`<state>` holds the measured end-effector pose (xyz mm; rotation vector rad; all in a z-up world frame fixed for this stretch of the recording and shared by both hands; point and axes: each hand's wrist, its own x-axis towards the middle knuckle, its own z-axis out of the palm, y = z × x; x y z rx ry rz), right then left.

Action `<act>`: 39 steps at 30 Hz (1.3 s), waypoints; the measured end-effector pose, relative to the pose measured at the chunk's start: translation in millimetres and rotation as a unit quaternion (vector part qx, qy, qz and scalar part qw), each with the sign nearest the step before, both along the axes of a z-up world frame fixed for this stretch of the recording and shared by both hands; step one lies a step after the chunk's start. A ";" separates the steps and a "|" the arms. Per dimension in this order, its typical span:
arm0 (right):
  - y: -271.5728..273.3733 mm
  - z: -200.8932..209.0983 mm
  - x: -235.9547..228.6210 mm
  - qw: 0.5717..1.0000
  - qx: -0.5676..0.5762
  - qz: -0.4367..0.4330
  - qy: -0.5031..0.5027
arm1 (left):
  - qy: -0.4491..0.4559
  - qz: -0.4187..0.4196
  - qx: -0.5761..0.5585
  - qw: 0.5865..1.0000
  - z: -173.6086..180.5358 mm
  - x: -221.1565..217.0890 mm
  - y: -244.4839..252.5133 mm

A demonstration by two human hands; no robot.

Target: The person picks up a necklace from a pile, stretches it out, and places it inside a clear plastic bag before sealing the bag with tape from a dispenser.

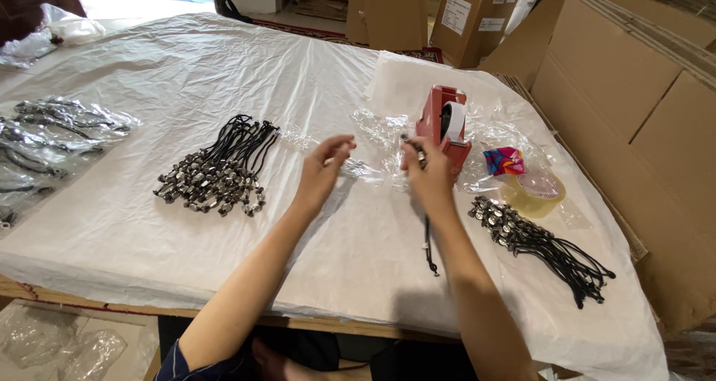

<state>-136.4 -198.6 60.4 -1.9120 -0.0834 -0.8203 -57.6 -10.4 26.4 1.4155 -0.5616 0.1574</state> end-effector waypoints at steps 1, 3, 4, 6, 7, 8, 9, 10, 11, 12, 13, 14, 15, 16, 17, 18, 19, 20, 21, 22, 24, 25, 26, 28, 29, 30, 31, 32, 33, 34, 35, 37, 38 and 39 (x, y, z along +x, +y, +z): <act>-13.7 -2.4 5.3 1.000 0.000 -0.001 0.002 | 0.002 -0.001 0.000 1.000 -6.4 6.0 -1.6; -40.4 -7.4 16.4 0.992 -0.104 -0.071 0.026 | -0.241 0.047 0.263 0.933 -19.9 17.8 -3.7; -47.1 -15.3 20.1 0.992 -0.105 -0.070 0.028 | -0.239 0.047 0.263 0.934 -30.2 20.9 -5.6; -60.9 -28.1 30.5 0.983 -0.134 -0.065 0.106 | -0.261 0.040 0.416 0.870 -47.0 30.4 -9.8; -56.6 -25.7 25.2 0.983 -0.134 -0.064 0.106 | -0.261 0.041 0.416 0.870 -46.0 32.3 -7.8; -52.5 -23.2 19.9 0.979 -0.160 -0.053 0.118 | -0.242 0.009 0.392 0.888 -44.8 34.4 -6.0; -47.9 -21.2 14.7 0.974 -0.184 -0.041 0.129 | -0.223 -0.023 0.367 0.903 -43.3 36.9 -3.6; -41.7 -16.3 9.8 0.974 -0.182 -0.041 0.128 | -0.224 -0.022 0.369 0.902 -40.8 35.1 -2.0; -35.9 -11.7 4.4 0.975 -0.178 -0.001 0.135 | -0.209 -0.025 0.361 0.909 -38.9 33.0 -1.0; -30.0 -7.2 -0.9 0.974 -0.174 0.039 0.142 | -0.193 -0.027 0.353 0.915 -37.1 31.0 0.0; -27.6 -9.2 3.2 0.974 -0.174 0.038 0.143 | -0.193 -0.028 0.354 0.915 -36.4 31.1 -0.6; -25.2 -11.2 7.4 0.972 -0.183 0.088 0.121 | -0.199 -0.036 0.344 0.917 -35.8 31.2 -1.3; -22.4 -13.7 11.6 0.967 -0.191 0.138 0.099 | -0.204 -0.044 0.335 0.919 -35.6 31.1 -1.4; -19.7 -13.1 9.1 0.967 -0.190 0.138 0.100 | -0.203 -0.044 0.335 0.919 -38.2 33.4 -1.9; -16.8 -11.8 7.0 0.963 -0.199 0.142 0.112 | -0.205 -0.043 0.339 0.917 -40.1 36.2 -2.2; -13.9 -10.3 4.9 0.960 -0.207 0.145 0.124 | -0.207 -0.041 0.342 0.916 -41.8 38.9 -2.4; -15.7 -18.7 10.1 0.960 -0.207 0.145 0.124 | -0.207 -0.041 0.342 0.916 -39.5 37.9 -1.3; -17.6 -26.9 15.1 0.959 -0.200 0.144 0.137 | -0.191 -0.051 0.356 0.913 -37.1 36.8 -0.3; -19.5 -34.3 20.6 0.959 -0.195 0.143 0.148 | -0.177 -0.059 0.368 0.911 -33.8 36.3 0.7; -22.6 -39.1 26.8 0.959 -0.195 0.143 0.148 | -0.177 -0.059 0.368 0.911 -33.9 36.4 1.0; -29.1 -49.4 38.7 0.961 -0.193 0.131 0.145 | -0.159 -0.061 0.366 0.915 -34.7 36.7 1.4; -30.2 -49.7 39.2 0.961 -0.194 0.132 0.146 | -0.158 -0.061 0.365 0.915 -34.8 36.8 1.1; -31.4 -49.9 39.6 0.961 -0.199 0.136 0.138 | -0.157 -0.064 0.364 0.916 -34.8 37.0 0.7; -29.9 -50.0 38.4 0.960 -0.203 0.140 0.129 | -0.156 -0.066 0.364 0.916 -36.6 40.6 0.8; -27.7 -50.0 36.6 0.960 -0.199 0.138 0.138 | -0.150 -0.064 0.363 0.917 -39.1 43.6 0.6; -25.5 -50.1 34.8 0.960 -0.195 0.137 0.148 | -0.145 -0.062 0.363 0.918 -41.6 46.6 0.4; -26.7 -53.3 37.4 0.960 -0.194 0.136 0.148 | -0.145 -0.063 0.363 0.918 -46.9 52.5 0.2; -27.7 -56.6 40.0 0.967 -0.161 0.150 0.129 | -0.148 -0.054 0.360 0.919 -52.2 58.4 0.2; -28.9 -59.0 43.3 0.972 -0.129 0.163 0.109 | -0.153 -0.044 0.357 0.921 -56.6 65.0 -0.1; -27.9 -54.3 40.8 0.972 -0.129 0.162 0.109 | -0.153 -0.044 0.357 0.921 -56.3 66.0 2.1; -26.6 -49.7 38.3 0.973 -0.124 0.173 0.088 | -0.155 -0.024 0.366 0.917 -56.5 66.5 4.8; -24.8 -47.4 37.3 0.973 -0.120 0.184 0.067 | -0.155 -0.003 0.375 0.914 -45.5 55.1 10.0; -24.7 -49.6 38.7 0.977 -0.108 0.180 0.048 | -0.166 -0.003 0.377 0.911 -34.3 43.1 12.2; -24.3 -52.5 39.7 0.980 -0.095 0.174 0.029 | -0.177 -0.003 0.380 0.908 -23.5 30.8 14.7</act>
